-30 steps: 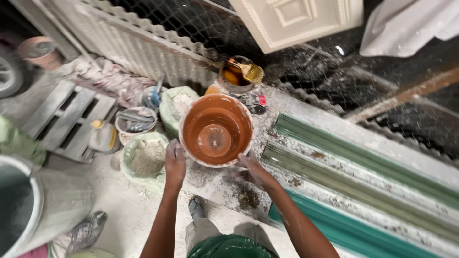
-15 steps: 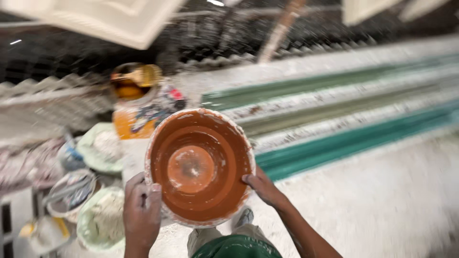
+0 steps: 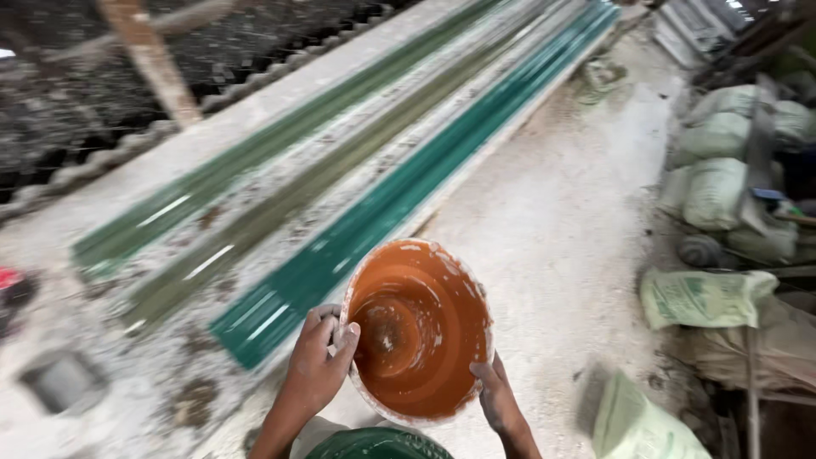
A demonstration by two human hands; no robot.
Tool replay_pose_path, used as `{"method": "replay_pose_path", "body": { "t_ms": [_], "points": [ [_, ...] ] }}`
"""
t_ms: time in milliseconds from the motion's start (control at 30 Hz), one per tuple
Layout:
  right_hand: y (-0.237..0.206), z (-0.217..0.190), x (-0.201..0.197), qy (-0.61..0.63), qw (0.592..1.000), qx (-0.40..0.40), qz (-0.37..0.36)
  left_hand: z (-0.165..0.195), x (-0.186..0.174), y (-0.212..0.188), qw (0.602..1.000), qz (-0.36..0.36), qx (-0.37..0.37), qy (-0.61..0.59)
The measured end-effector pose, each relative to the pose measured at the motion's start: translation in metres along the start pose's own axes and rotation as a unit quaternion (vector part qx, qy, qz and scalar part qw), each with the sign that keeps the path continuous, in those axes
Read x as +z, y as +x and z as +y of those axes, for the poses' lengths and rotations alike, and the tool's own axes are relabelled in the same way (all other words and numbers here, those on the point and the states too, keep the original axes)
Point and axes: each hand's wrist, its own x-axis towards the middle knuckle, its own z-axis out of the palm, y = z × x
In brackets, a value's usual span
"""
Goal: The person places a bundle of white plastic strips into a bucket, then picks up a sack and walks to a workbench. They retrieve an orange bucket, walk to a tap, and fill the bucket with water using a pink scoop. The person returns to the workbench and places the filled bucket down.
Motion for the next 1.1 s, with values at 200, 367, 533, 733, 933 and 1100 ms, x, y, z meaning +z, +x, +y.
{"method": "replay_pose_path", "body": {
  "t_ms": [200, 367, 533, 733, 933, 1100],
  "points": [
    [-0.019, -0.009, -0.122, 0.109, 0.989, -0.014, 0.103, 0.020, 0.129, 0.029, 0.988, -0.144, 0.003, 0.058],
    [-0.027, -0.019, -0.180, 0.130, 0.970, -0.023, 0.204, 0.034, 0.198, 0.060, 0.948, -0.219, 0.073, 0.219],
    [-0.006, -0.028, -0.198, 0.133, 0.956, -0.016, 0.260, 0.038, 0.250, 0.116, 0.943, -0.268, 0.077, 0.182],
    [0.072, -0.070, -0.215, 0.128, 0.949, 0.013, 0.288, 0.058, 0.326, 0.233, 0.936, -0.332, 0.021, 0.114],
    [0.150, -0.136, -0.262, 0.154, 0.939, -0.070, 0.298, 0.116, 0.402, 0.337, 0.916, -0.330, 0.188, 0.127],
    [0.230, -0.176, -0.305, 0.184, 0.921, -0.082, 0.333, 0.140, 0.466, 0.431, 0.906, -0.330, 0.226, 0.135]
  ]
}}
